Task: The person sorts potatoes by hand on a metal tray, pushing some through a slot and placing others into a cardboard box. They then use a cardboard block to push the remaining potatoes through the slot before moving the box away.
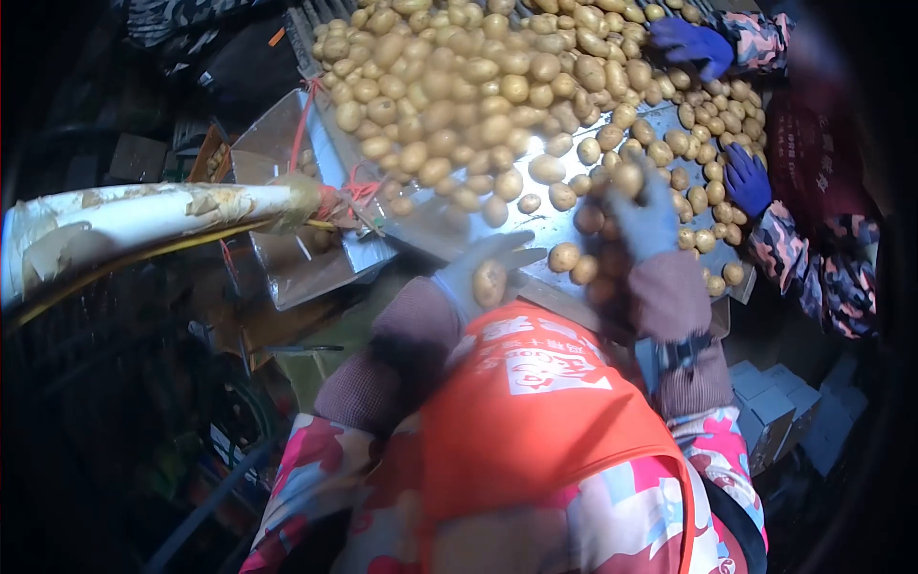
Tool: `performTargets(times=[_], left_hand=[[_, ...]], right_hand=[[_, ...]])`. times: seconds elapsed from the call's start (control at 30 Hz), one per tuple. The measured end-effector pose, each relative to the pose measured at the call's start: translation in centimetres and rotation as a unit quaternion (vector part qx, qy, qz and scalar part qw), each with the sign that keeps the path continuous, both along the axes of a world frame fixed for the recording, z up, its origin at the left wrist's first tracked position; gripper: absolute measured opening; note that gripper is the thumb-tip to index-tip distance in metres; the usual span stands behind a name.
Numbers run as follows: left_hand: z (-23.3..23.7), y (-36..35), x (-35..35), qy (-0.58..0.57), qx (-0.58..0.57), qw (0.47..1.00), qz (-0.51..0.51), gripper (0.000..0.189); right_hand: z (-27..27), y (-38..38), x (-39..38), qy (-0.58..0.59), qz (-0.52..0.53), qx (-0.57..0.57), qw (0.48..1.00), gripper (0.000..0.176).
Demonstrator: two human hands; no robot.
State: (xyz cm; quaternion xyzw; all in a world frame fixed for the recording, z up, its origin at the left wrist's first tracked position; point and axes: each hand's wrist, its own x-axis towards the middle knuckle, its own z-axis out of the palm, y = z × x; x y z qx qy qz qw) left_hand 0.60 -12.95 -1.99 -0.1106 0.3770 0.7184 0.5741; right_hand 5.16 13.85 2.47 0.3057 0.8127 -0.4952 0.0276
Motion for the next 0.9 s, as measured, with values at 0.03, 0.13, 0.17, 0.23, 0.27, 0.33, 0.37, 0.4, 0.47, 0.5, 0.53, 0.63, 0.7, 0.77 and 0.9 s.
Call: performTargets(times=[0.03,0.13,0.17,0.23,0.27,0.33,0.37,0.4,0.47,0.5,0.53,0.63,0.7,0.77,0.9], left_hand=[[0.7,-0.3,-0.1,0.030,-0.008,1.000,-0.003,0.041],[-3.3,-3.7,-0.5,0.068,0.010,0.998,-0.017,0.050],[-7.2,-6.1,-0.6,-0.019,0.055,0.998,0.007,0.054],[-10.3,-11.6,-1.1,-0.048,0.085,0.994,0.040,0.056],[-8.3,-13.9,-1.9,0.008,0.074,0.996,0.052,0.056],[-1.9,-18.4,-3.7,0.011,0.024,0.984,0.179,0.053],[-2.0,-21.3,-5.4,-0.053,0.011,0.969,0.242,0.051],[-2.0,-24.3,-7.2,-0.112,0.000,0.944,0.311,0.049],[-1.6,-27.5,-9.0,-0.133,-0.072,0.890,0.430,0.046],[-0.7,-27.7,-9.2,-0.104,-0.133,0.863,0.477,0.045],[-0.1,-27.9,-9.5,-0.071,-0.191,0.830,0.519,0.044],[-4.3,-26.9,-6.4,0.302,-0.209,0.905,0.214,0.046],[-1.1,-21.4,-4.3,0.080,-0.141,0.969,0.186,0.050],[-0.7,-16.9,-2.5,0.029,-0.073,0.994,0.077,0.052],[-1.2,-9.9,-1.5,-0.051,0.009,0.998,0.031,0.044]], right_hand=[[-0.1,-1.9,0.7,-0.002,0.049,-0.045,0.998,0.062],[1.2,-7.0,1.0,0.096,0.295,-0.118,0.943,0.063],[-4.1,-6.1,2.8,0.124,0.274,-0.028,0.953,0.057],[-6.9,-2.6,2.8,0.024,0.139,0.029,0.990,0.043],[-7.8,-0.2,2.9,0.018,0.095,0.056,0.994,0.038],[-7.0,3.6,2.1,-0.096,0.049,0.116,0.987,0.031],[-12.5,7.5,4.0,0.003,0.020,0.146,0.989,0.032],[-8.7,4.7,2.1,0.013,0.000,0.167,0.986,0.033],[-2.2,-0.7,-1.5,0.035,-0.035,0.208,0.977,0.034],[-4.0,-0.9,-2.5,0.039,0.052,0.199,0.978,0.035],[-3.9,-3.0,-3.9,-0.034,0.133,0.244,0.960,0.043],[-5.1,-4.9,-6.4,-0.109,0.221,0.354,0.902,0.052],[-5.0,-5.1,-7.8,-0.143,0.193,0.314,0.919,0.055],[-3.7,-5.8,-6.5,-0.051,0.097,0.116,0.987,0.055],[-1.8,-8.2,-3.4,0.034,0.304,0.107,0.946,0.058]])
